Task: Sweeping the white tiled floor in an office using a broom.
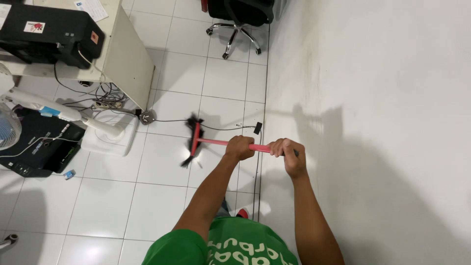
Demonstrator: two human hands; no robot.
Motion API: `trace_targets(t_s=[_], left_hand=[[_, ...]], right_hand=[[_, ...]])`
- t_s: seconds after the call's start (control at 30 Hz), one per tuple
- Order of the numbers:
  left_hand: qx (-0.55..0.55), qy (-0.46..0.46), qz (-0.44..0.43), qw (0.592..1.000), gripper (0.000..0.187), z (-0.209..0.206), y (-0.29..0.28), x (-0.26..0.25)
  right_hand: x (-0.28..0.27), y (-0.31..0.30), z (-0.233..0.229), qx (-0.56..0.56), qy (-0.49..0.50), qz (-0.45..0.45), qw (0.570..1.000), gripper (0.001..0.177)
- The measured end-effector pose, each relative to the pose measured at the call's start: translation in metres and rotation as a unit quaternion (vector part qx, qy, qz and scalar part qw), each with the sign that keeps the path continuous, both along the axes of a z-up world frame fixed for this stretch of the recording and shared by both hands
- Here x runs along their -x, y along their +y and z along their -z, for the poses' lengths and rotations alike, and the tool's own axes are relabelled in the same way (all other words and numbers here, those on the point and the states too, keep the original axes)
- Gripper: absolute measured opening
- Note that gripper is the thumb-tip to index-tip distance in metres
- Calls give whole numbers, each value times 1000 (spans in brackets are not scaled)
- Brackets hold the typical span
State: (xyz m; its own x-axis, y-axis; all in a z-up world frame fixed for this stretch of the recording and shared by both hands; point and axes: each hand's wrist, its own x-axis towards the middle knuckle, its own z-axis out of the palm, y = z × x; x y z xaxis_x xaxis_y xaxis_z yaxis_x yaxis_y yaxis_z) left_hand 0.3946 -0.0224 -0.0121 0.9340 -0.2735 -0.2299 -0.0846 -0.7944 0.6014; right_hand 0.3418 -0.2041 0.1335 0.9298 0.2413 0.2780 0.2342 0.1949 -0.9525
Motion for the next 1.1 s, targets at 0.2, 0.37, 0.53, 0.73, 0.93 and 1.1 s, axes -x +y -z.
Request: trace_targets(t_s=[0.2,0.37,0.53,0.73,0.93,1.1], left_hand=[[-28,8,62,998,12,-12,4,-34],[35,-43,77,995,12,-48,-49,-63],[114,-40,76,990,15,-56,-91,-76],[184,-38,70,980,26,-17,-91,-84],[158,17,67,985,25,-10,-60,-82],[98,-56,33,993,8,-5,-27,-87]], right_hand=[[-21,-8,-16,7,38,52,998,56],[-36,-33,-52,11,-14,120,993,53],[-37,-32,-67,41,-97,131,986,52],[-42,-11,-39,234,-24,96,967,44],[-48,4,-25,236,-32,50,970,42],[-65,15,-25,84,-65,25,994,52]])
